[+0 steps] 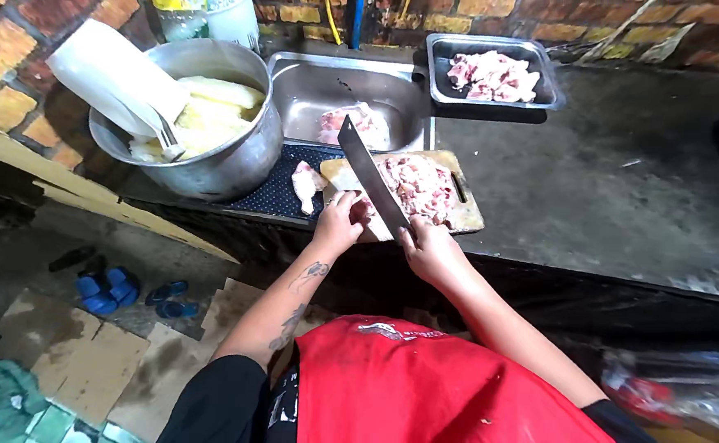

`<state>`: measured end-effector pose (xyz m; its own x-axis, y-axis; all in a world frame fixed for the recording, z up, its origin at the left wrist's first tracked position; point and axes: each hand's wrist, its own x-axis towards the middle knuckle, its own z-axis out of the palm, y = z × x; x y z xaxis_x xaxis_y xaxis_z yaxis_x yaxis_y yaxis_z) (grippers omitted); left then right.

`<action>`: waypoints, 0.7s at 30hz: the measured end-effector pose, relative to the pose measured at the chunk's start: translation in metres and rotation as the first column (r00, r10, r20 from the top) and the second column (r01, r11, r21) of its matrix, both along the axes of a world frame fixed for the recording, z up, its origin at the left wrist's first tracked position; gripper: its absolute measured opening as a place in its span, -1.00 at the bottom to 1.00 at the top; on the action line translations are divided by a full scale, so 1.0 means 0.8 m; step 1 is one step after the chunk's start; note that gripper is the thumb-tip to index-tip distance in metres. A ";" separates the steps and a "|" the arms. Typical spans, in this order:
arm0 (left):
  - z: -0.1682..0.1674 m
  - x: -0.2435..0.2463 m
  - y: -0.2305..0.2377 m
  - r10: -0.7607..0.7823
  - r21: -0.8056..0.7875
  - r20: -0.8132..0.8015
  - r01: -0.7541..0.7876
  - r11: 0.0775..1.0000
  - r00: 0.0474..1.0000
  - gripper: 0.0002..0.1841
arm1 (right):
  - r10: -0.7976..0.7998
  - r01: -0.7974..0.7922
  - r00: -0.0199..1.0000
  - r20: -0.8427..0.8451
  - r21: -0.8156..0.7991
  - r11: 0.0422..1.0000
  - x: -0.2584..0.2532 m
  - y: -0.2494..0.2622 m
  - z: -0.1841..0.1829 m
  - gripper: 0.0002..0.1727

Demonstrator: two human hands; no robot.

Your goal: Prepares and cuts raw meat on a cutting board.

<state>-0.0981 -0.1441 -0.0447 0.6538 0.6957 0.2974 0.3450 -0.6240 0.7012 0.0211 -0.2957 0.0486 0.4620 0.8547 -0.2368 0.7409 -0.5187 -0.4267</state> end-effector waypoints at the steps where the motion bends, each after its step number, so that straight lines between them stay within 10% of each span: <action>1: 0.001 0.004 0.001 -0.007 0.012 -0.009 0.008 1.000 1.000 -0.52 | -0.003 0.003 1.000 0.007 -0.014 1.000 -0.001 0.001 -0.001 -0.66; 6: -0.010 0.009 0.006 -0.053 0.130 0.045 0.047 0.990 0.998 -0.81 | 0.002 0.000 1.000 0.026 -0.060 0.998 -0.001 0.002 -0.006 -0.62; 21: -0.015 0.013 0.024 -0.133 0.124 0.061 0.125 0.984 0.989 -0.76 | 0.003 -0.021 0.988 -0.153 -0.112 0.994 0.038 -0.004 -0.020 -0.59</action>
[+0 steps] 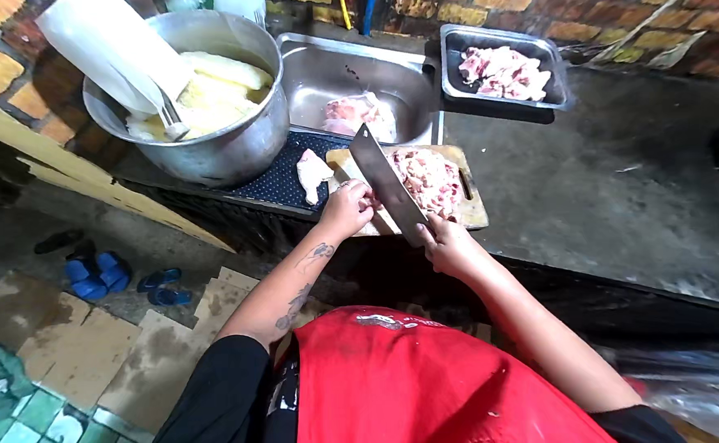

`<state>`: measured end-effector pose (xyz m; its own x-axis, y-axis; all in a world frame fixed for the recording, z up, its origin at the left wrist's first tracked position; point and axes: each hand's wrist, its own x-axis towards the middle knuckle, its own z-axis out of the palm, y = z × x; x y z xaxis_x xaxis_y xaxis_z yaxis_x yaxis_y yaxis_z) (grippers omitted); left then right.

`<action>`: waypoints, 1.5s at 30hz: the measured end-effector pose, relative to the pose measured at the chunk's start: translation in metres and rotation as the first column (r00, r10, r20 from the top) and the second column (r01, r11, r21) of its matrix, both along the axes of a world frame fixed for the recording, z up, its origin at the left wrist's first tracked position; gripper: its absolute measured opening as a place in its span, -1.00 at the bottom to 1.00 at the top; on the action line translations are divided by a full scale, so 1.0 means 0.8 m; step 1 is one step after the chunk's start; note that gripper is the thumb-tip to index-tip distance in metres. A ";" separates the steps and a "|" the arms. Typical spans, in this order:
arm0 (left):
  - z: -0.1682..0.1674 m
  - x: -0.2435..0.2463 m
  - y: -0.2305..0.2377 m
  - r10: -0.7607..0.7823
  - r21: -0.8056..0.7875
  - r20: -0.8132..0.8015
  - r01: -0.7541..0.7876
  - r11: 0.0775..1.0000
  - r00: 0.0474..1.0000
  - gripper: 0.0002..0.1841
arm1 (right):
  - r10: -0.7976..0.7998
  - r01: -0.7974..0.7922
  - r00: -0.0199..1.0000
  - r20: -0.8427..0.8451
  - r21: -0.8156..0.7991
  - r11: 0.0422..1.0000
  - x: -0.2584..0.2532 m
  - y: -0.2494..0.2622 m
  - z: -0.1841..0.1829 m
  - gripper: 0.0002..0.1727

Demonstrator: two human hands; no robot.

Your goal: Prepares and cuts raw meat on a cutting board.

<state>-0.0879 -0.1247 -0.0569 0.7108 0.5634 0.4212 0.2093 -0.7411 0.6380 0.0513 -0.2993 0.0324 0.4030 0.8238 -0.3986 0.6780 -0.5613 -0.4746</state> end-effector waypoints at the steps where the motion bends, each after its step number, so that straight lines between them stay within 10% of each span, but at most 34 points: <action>1: -0.001 0.000 0.001 -0.006 0.002 0.009 0.006 1.000 1.000 -0.76 | -0.003 0.003 1.000 -0.014 -0.010 1.000 0.000 0.003 0.001 -0.59; 28: 0.008 0.003 -0.007 0.135 -0.101 -0.068 -0.142 0.985 0.988 -0.74 | 0.100 -0.099 0.995 0.012 -0.026 0.995 -0.003 0.140 -0.004 -0.59; 38: 0.031 -0.017 0.028 0.318 -0.605 0.299 -0.079 0.792 0.900 -0.53 | -0.094 0.088 0.973 -0.212 -0.039 0.995 0.019 0.030 0.007 -0.58; 41: 0.054 -0.006 0.034 0.178 -0.605 0.179 -0.035 0.795 0.967 -0.45 | -0.200 0.228 0.935 -0.293 0.064 0.972 0.027 -0.006 0.038 -0.58; 45: 0.050 0.035 0.024 -0.027 -0.186 -0.358 -0.043 0.982 0.933 -0.29 | -0.344 0.418 0.884 -0.317 0.208 0.884 0.045 -0.064 0.057 -0.64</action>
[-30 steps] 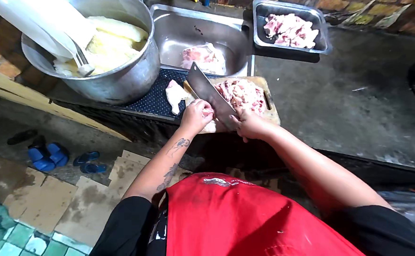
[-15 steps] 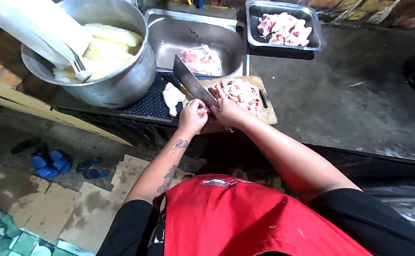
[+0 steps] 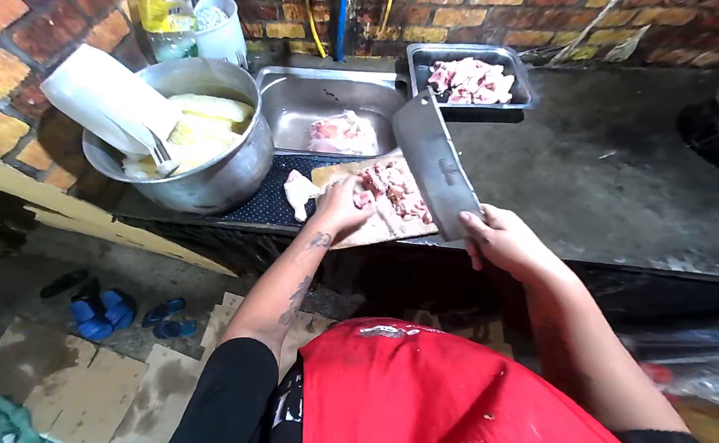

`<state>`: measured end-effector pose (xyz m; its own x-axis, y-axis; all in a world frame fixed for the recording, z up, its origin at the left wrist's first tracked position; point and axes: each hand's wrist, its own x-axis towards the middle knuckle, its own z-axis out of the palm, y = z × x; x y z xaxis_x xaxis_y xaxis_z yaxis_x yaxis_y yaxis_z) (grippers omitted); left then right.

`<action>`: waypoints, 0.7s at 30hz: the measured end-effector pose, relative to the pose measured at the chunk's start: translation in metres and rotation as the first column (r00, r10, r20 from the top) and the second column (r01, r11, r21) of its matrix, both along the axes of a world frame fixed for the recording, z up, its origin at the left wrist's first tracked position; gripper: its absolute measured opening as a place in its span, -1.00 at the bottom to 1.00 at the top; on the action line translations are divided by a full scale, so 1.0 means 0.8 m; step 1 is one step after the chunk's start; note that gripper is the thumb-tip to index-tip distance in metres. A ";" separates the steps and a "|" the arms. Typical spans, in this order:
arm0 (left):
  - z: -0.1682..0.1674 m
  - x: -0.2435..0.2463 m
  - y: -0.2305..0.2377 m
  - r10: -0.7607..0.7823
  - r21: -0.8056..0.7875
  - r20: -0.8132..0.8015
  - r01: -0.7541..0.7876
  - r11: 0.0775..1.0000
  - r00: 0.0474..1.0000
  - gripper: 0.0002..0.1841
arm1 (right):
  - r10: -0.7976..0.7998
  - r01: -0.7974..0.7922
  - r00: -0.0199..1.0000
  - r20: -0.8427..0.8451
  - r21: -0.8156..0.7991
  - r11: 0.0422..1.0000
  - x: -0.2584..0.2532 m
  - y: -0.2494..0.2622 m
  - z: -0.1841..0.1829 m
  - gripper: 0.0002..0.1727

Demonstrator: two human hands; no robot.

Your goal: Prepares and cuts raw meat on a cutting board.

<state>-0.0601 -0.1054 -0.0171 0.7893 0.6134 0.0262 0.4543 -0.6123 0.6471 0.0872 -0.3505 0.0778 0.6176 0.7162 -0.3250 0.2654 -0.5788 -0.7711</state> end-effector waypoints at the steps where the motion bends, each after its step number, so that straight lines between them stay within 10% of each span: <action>1: -0.005 0.010 -0.004 -0.029 0.090 -0.087 0.037 0.995 0.996 -0.36 | -0.043 0.043 0.999 0.010 0.021 0.999 0.003 -0.016 0.001 -0.65; 4: -0.003 0.026 -0.005 -0.058 0.104 -0.150 0.074 0.992 0.987 -0.56 | -0.156 0.155 0.987 0.043 0.031 0.988 0.003 -0.069 -0.007 -0.66; 12: 0.060 0.074 0.035 -0.094 -0.512 -0.037 0.062 0.857 0.995 -0.79 | -0.487 0.489 0.872 -0.042 0.066 0.870 -0.026 -0.195 -0.053 -0.62; 21: 0.220 0.281 0.080 0.104 -0.203 0.220 -0.059 0.977 0.970 -0.40 | -0.697 0.705 0.708 -0.111 0.055 0.707 -0.045 -0.227 -0.061 -0.70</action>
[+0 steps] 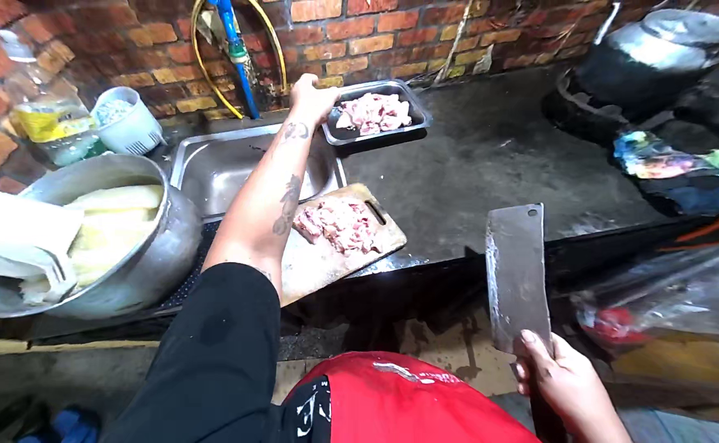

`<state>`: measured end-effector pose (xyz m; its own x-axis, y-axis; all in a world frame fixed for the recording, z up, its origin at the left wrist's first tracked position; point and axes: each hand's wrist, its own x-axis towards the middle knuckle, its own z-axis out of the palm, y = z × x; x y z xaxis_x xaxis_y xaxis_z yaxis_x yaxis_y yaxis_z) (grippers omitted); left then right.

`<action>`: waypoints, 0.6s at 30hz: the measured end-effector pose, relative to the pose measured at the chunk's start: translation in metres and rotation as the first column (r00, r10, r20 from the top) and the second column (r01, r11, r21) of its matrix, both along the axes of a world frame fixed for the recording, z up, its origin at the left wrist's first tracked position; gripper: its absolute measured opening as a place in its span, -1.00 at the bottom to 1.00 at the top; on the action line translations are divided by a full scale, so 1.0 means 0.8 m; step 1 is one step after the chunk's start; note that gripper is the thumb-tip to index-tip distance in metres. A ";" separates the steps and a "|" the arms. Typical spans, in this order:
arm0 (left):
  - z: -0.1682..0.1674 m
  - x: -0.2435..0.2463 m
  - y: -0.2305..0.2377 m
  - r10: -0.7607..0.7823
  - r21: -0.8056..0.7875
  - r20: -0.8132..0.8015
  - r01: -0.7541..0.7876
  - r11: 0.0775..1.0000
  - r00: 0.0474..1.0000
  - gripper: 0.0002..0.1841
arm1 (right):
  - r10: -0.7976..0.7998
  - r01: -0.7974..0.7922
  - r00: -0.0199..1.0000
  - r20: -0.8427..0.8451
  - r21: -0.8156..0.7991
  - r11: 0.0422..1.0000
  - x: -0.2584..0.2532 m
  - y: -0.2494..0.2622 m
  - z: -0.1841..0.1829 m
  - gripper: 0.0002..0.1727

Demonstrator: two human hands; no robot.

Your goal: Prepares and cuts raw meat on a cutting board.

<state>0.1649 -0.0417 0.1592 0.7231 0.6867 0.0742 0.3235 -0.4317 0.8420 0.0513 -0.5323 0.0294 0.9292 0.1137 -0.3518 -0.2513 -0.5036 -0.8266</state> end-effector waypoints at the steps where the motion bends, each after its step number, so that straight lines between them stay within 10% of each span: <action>1: -0.002 -0.003 -0.001 -0.024 0.094 -0.045 0.028 0.995 0.999 -0.43 | 0.003 -0.003 1.000 -0.002 -0.005 1.000 0.000 -0.002 -0.003 -0.69; 4: -0.035 -0.044 -0.007 -0.175 0.229 -0.385 0.278 0.933 0.906 -0.61 | 0.030 -0.030 0.999 -0.012 -0.038 0.999 0.003 0.000 -0.006 -0.70; 9: -0.126 -0.109 0.014 -0.232 0.057 -0.844 0.511 0.858 0.484 -0.51 | 0.222 -0.218 0.974 0.035 -0.090 0.972 0.020 0.024 0.004 -0.66; 18: -0.168 -0.208 -0.016 -0.339 -0.218 -0.379 0.273 0.937 0.861 -0.70 | 0.603 -0.606 0.781 0.163 -0.034 0.795 0.035 0.135 0.022 -0.68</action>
<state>-0.0013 -0.0545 0.0244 0.8422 0.4043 -0.3567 0.5217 -0.4438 0.7286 0.0796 -0.4242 0.0473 0.7096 0.6760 -0.1989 0.2330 -0.4914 -0.8392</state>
